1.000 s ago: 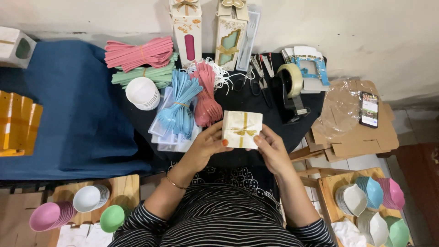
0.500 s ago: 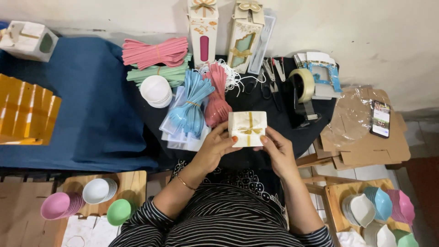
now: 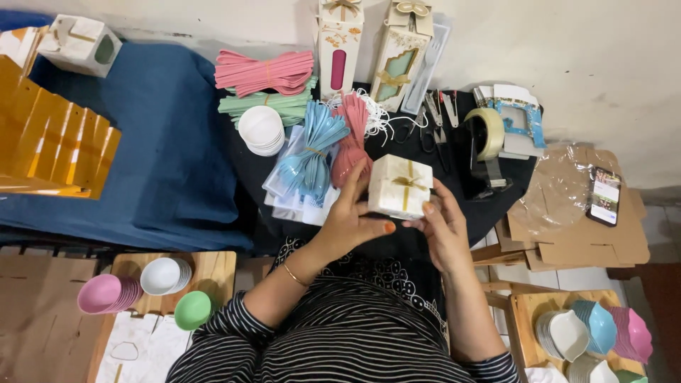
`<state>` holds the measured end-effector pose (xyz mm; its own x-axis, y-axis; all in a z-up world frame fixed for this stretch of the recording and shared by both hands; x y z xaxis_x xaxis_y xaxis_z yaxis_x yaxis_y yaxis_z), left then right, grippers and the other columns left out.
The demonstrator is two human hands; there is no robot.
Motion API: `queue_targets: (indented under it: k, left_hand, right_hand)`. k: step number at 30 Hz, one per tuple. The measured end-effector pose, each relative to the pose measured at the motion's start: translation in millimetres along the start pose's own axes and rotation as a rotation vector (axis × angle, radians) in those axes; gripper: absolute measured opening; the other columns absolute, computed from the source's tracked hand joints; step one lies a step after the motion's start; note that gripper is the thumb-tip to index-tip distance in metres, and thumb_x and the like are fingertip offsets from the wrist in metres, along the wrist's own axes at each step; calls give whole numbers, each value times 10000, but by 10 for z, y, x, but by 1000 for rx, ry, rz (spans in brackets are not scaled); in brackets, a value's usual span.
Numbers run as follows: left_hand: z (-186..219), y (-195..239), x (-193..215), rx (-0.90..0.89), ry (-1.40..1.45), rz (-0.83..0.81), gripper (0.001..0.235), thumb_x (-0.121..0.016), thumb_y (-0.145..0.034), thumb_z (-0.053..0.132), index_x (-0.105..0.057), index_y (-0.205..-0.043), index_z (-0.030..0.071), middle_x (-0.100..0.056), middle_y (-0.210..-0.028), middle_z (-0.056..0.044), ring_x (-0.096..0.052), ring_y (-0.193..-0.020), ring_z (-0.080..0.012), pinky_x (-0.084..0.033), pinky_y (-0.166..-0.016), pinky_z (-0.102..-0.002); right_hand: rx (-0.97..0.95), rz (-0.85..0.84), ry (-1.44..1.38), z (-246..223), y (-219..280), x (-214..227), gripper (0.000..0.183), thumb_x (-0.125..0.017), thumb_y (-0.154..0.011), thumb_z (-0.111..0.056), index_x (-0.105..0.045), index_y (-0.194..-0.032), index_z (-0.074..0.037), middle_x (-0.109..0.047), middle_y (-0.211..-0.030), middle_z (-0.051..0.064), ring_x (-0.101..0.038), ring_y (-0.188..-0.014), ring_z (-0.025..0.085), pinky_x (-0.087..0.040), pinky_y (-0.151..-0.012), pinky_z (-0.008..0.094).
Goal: Assembling small white cardboard gift boxes by folding and tucking the flaps.
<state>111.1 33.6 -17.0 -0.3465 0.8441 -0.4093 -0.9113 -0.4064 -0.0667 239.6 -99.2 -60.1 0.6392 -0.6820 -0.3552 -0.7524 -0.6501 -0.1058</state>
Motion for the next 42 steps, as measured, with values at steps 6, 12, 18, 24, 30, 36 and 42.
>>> queue_targets:
  k: [6,12,18,24,30,36,42]
  left_hand:
    - [111,-40,114,-30,-167,-1,1068,-893,-713,39,-307,-1593,186,-369,-1515,-182,-617,-1194,-332,-607,-971,-391]
    - [89,-107,258,25,-140,-32,1098,-924,-661,17,-345,-1579,176,-412,-1381,-138,-660,-1105,-330,-635,-905,-384]
    - [1021,-24,342,50,-258,-191,1084,-778,-755,-29,-142,-1622,109,-388,-1430,-418,-601,-1104,-547,-610,-860,-514]
    - [2370,-104,2933,-680,-1105,999,668,-764,-869,121,-460,-1463,93,-467,-1472,-142,-497,-1366,-294,-606,-847,-362]
    - [2484,-523,4612,409,-1464,1328,1050,-750,-1064,482,30,-1595,20,-18,-1704,-133,-31,-1556,-455,-13,-1290,-452]
    - [2506,-490,5016,171,-1215,1408,931,-817,-821,170,-265,-1569,232,3,-1614,-200,-129,-1487,-506,-399,-1112,-601]
    - [2621,-461,4706,-390,-1481,1443,630,-955,-752,392,-554,-1120,74,-494,-1192,-210,-489,-1069,-449,-484,-845,-571]
  right_hand:
    - [26,-85,38,-124,81,-237,617,-649,-954,-161,-418,-1480,64,-548,-1308,273,-692,-946,294,-673,-667,422]
    - [138,-367,149,-422,51,-521,1288,-942,-607,-127,-164,-1633,-86,-244,-1634,225,-542,-1275,429,-612,-855,493]
    - [189,-185,306,-227,-192,-203,1034,-844,-662,32,-336,-1563,16,-414,-1543,230,-546,-1270,364,-580,-915,427]
    - [162,30,481,-367,-260,-65,874,-756,-769,-84,-352,-1544,-63,-471,-1528,188,-507,-1344,265,-443,-1100,381]
    - [92,93,464,58,-410,194,913,-758,-722,-21,-360,-1544,-30,-473,-1522,187,-501,-1339,252,-448,-1091,380]
    - [-67,192,509,210,-409,290,878,-726,-728,30,-388,-1537,-20,-478,-1541,181,-494,-1350,247,-406,-1112,382]
    - [-152,253,434,119,-475,176,875,-696,-724,43,-382,-1537,-37,-477,-1540,181,-479,-1377,260,-412,-1111,402]
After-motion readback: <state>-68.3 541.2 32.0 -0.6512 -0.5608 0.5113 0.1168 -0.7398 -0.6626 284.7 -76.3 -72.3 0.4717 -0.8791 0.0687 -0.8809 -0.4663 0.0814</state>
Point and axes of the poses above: each hand's wrist, its own y-axis away from the middle knuckle, its own x-axis out of the back of the hand, z = x × y, the point moved 10 cm from there along -y, towards the middle knuckle
